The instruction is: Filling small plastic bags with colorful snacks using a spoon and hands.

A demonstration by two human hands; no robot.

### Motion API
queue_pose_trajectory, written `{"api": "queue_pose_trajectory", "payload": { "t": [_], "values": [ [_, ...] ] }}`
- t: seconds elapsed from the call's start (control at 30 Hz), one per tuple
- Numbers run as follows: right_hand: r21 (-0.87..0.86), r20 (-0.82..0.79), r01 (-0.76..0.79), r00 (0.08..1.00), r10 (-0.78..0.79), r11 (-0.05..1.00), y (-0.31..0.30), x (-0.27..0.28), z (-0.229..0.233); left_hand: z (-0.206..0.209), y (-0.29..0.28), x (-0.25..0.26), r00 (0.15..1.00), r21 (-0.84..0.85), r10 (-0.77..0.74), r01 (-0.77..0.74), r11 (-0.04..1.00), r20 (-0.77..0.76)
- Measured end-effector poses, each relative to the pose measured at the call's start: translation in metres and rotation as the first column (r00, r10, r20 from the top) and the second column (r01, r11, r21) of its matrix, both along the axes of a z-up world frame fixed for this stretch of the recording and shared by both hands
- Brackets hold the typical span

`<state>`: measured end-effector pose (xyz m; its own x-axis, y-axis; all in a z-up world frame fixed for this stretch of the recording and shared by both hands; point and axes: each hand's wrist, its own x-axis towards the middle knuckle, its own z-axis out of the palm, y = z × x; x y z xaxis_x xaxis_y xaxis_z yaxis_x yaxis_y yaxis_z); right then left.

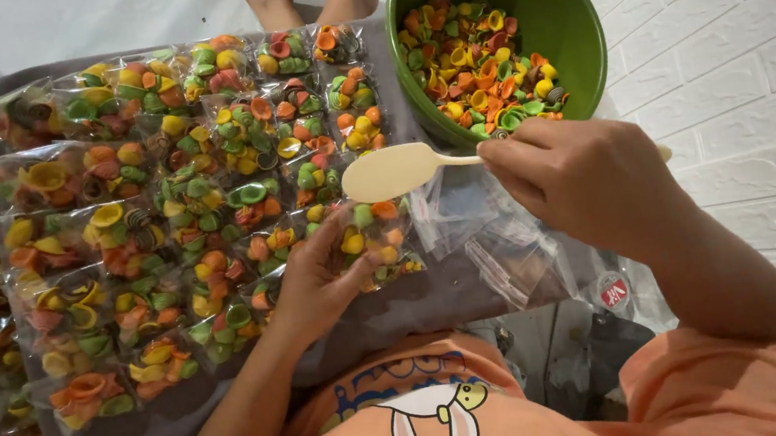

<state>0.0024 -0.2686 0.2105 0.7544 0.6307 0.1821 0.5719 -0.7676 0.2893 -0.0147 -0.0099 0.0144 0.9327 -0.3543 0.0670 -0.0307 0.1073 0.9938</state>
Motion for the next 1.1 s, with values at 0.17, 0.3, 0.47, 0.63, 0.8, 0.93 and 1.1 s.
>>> {"api": "queue_pose_trajectory", "payload": {
  "t": [0.17,0.3,0.47,0.63,0.8,0.93,1.1],
  "values": [
    [0.097,0.076,0.06,0.995,-0.067,0.993,-0.011,-0.009,-0.002,0.005,-0.001,0.005,0.998,-0.131,0.065,-0.065,0.989,-0.002],
    [0.452,-0.039,0.188,0.981,-0.191,0.872,-0.022,-0.022,-0.009,-0.011,0.003,0.002,0.994,-0.346,0.084,-0.105,0.932,-0.074],
    [0.471,0.009,0.333,0.924,-0.381,0.817,-0.051,-0.008,-0.039,-0.014,0.003,0.001,0.99,-0.323,0.142,-0.137,0.936,-0.008],
    [0.247,0.026,0.505,0.849,-0.527,0.827,-0.094,0.021,-0.075,0.007,-0.012,0.003,0.95,-0.298,0.311,-0.287,0.91,0.036],
    [0.071,0.08,0.538,0.836,-0.543,0.84,-0.099,0.046,-0.098,-0.013,-0.013,0.001,0.937,-0.238,0.336,-0.306,0.922,0.099],
    [0.055,-0.018,0.533,0.846,-0.533,0.845,-0.095,0.06,-0.099,-0.014,-0.005,0.006,0.947,-0.216,0.305,-0.277,0.936,0.105],
    [0.042,-0.055,0.516,0.856,-0.514,0.855,-0.101,0.075,-0.114,-0.011,-0.007,0.001,0.947,-0.248,0.316,-0.294,0.923,0.055]
  ]
}}
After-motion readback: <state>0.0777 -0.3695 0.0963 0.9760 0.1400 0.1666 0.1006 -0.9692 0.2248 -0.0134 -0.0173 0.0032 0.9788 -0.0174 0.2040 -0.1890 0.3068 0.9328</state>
